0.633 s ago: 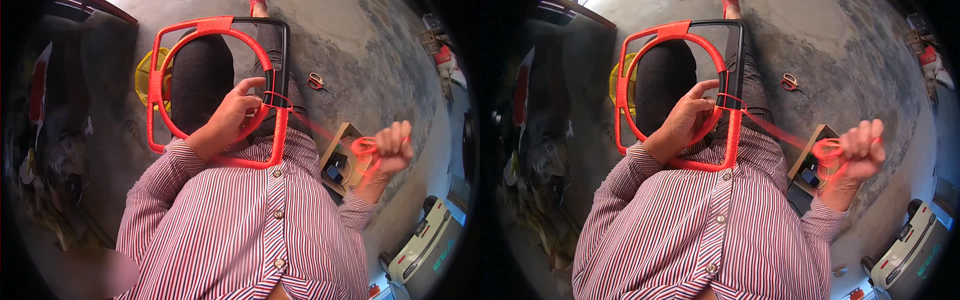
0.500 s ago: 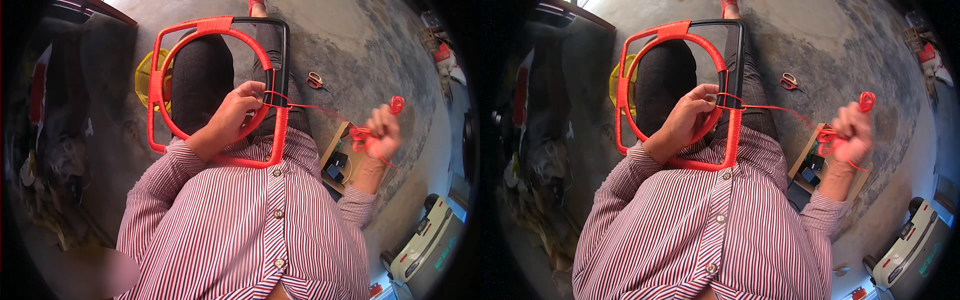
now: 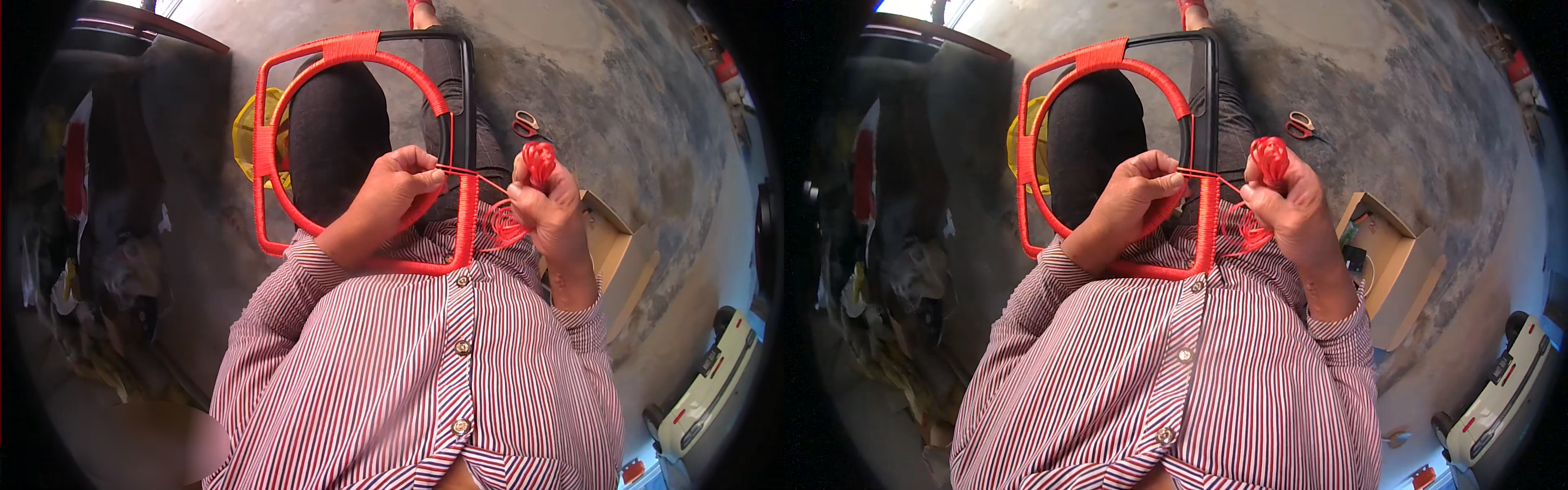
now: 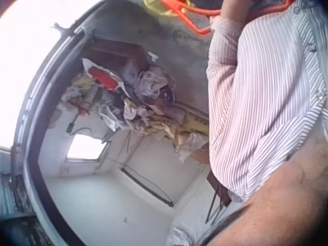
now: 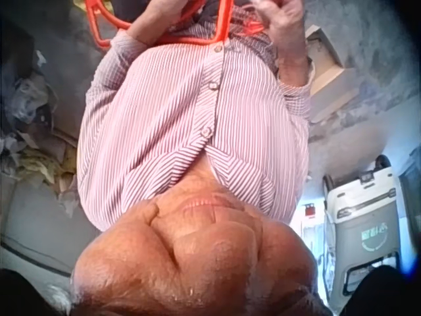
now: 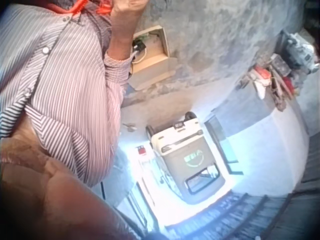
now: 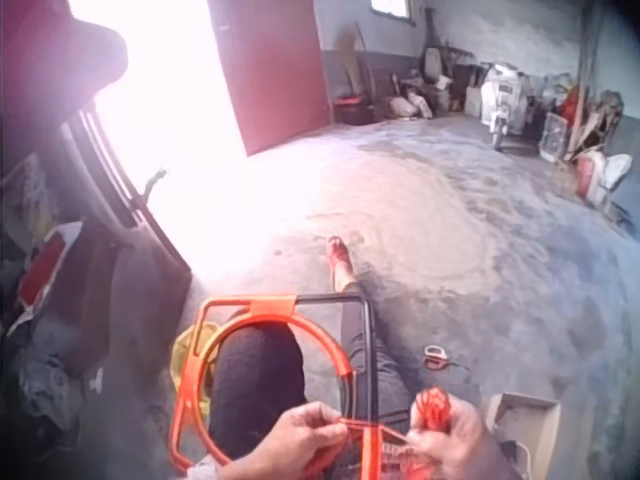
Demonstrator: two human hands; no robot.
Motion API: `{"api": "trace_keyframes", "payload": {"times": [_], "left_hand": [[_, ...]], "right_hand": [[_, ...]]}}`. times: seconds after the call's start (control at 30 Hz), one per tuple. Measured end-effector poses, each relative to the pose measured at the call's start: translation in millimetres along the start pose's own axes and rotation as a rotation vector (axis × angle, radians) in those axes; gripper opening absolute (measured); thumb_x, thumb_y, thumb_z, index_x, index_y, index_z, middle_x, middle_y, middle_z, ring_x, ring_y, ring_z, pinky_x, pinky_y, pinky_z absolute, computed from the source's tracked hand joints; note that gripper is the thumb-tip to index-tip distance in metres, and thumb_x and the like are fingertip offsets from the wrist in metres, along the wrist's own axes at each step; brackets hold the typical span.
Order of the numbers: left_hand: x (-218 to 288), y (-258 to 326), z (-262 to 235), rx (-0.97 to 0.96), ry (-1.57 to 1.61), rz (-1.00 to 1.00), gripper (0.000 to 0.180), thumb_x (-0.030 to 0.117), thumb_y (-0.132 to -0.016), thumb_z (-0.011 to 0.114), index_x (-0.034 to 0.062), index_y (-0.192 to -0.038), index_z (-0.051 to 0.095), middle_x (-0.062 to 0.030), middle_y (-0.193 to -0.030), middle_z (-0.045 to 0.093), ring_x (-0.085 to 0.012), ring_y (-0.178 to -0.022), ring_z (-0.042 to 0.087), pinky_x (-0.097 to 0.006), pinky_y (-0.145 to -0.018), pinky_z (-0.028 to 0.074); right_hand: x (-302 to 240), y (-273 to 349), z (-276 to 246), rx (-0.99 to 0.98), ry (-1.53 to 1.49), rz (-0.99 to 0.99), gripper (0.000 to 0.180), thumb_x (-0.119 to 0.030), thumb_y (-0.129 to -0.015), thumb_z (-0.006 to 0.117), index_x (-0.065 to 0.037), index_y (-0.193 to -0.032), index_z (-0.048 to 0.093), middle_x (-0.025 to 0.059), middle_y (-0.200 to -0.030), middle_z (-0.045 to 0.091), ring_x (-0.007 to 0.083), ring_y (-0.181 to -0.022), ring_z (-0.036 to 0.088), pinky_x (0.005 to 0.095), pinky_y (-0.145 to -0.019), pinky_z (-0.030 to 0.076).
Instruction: Wrapping a red rope tightly around a red metal frame in a workshop setting.
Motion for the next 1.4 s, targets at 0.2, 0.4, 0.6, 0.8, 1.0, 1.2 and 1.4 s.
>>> {"api": "trace_keyframes", "payload": {"times": [0.2, 0.4, 0.6, 0.8, 1.0, 1.2, 1.4], "left_hand": [[3.6, 1.3, -3.3, 0.037, 0.130, -0.054, 0.009, 0.005, -0.089, 0.060, -0.0002, -0.096, 0.058, -0.0084, -0.084, 0.066, -0.0135, -0.070, 0.063, -0.023, -0.064, 0.053], [-11.4, -5.2, 3.4, -0.027, 0.242, -0.211, 0.014, 0.014, -0.093, 0.055, 0.0018, -0.098, 0.057, -0.0053, -0.080, 0.065, -0.0125, -0.067, 0.063, -0.022, -0.061, 0.053], [-6.4, -5.1, 0.5, 0.030, 0.202, -0.206, 0.013, 0.013, -0.093, 0.055, 0.0016, -0.098, 0.057, -0.0050, -0.080, 0.064, -0.0121, -0.066, 0.062, -0.023, -0.059, 0.052], [-7.3, -2.6, 1.0, 0.067, 0.201, -0.199, 0.016, 0.011, -0.094, 0.052, -0.0001, -0.104, 0.055, -0.0069, -0.087, 0.065, -0.0128, -0.069, 0.063, -0.024, -0.060, 0.053], [-12.3, -4.4, 6.0, 0.088, 0.182, -0.220, 0.019, 0.011, -0.094, 0.051, -0.0018, -0.108, 0.054, -0.0093, -0.089, 0.065, -0.0146, -0.070, 0.064, -0.025, -0.062, 0.054], [-20.4, -2.7, -8.2, 0.029, 0.088, -0.232, 0.015, 0.013, -0.095, 0.050, 0.0001, -0.101, 0.055, -0.0083, -0.082, 0.063, -0.0123, -0.064, 0.060, -0.025, -0.059, 0.051], [15.3, 10.0, -4.6, 0.174, 0.100, 0.156, 0.017, 0.014, -0.096, 0.049, 0.0054, -0.081, 0.051, -0.0005, -0.067, 0.051, -0.0077, -0.055, 0.043, -0.022, -0.051, 0.038]], "right_hand": [[-52.3, 32.5, -142.0, 0.452, 0.235, -0.067, 0.021, -0.009, -0.087, 0.052, -0.001, -0.106, 0.056, -0.0014, -0.069, 0.048, 0.0024, -0.052, 0.039, 0.0177, -0.045, 0.028], [-107.5, 118.8, -292.0, 0.355, -0.336, -0.533, 0.025, -0.019, -0.099, 0.043, 0.002, -0.106, 0.055, -0.0013, -0.067, 0.035, 0.0078, -0.053, 0.029, 0.0214, -0.047, 0.025], [-103.7, 156.4, -335.3, 0.703, -0.424, -0.735, 0.027, -0.022, -0.096, 0.044, 0.002, -0.103, 0.055, -0.0007, -0.068, 0.035, 0.0109, -0.054, 0.030, 0.0238, -0.051, 0.027], [-11.8, 38.4, -44.1, -0.100, 0.537, -0.136, 0.040, -0.007, -0.075, 0.052, 0.002, -0.113, 0.061, 0.0042, -0.076, 0.054, 0.0136, -0.066, 0.050, 0.0255, -0.062, 0.042], [40.8, -23.6, 13.7, -0.098, 0.703, -0.097, 0.038, -0.006, -0.077, 0.067, 0.004, -0.112, 0.057, 0.0127, -0.083, 0.065, 0.0185, -0.073, 0.061, 0.0330, -0.072, 0.049], [19.4, -39.4, 4.1, 0.053, 0.497, -0.220, 0.023, -0.003, -0.079, 0.068, 0.002, -0.100, 0.059, 0.0081, -0.083, 0.065, 0.0107, -0.074, 0.059, 0.0284, -0.071, 0.050], [-39.8, -27.6, 30.5, 0.062, 0.912, -0.716, 0.023, -0.005, -0.074, 0.073, -0.004, -0.095, 0.065, 0.0056, -0.092, 0.063, 0.0194, -0.084, 0.061, 0.0332, -0.078, 0.049]]}}
Point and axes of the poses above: each hand's wrist, its own y-axis away from the middle knuckle, its own z-axis out of the palm, x = y × z, the point moved 8 cm from there along -y, towards the middle knuckle
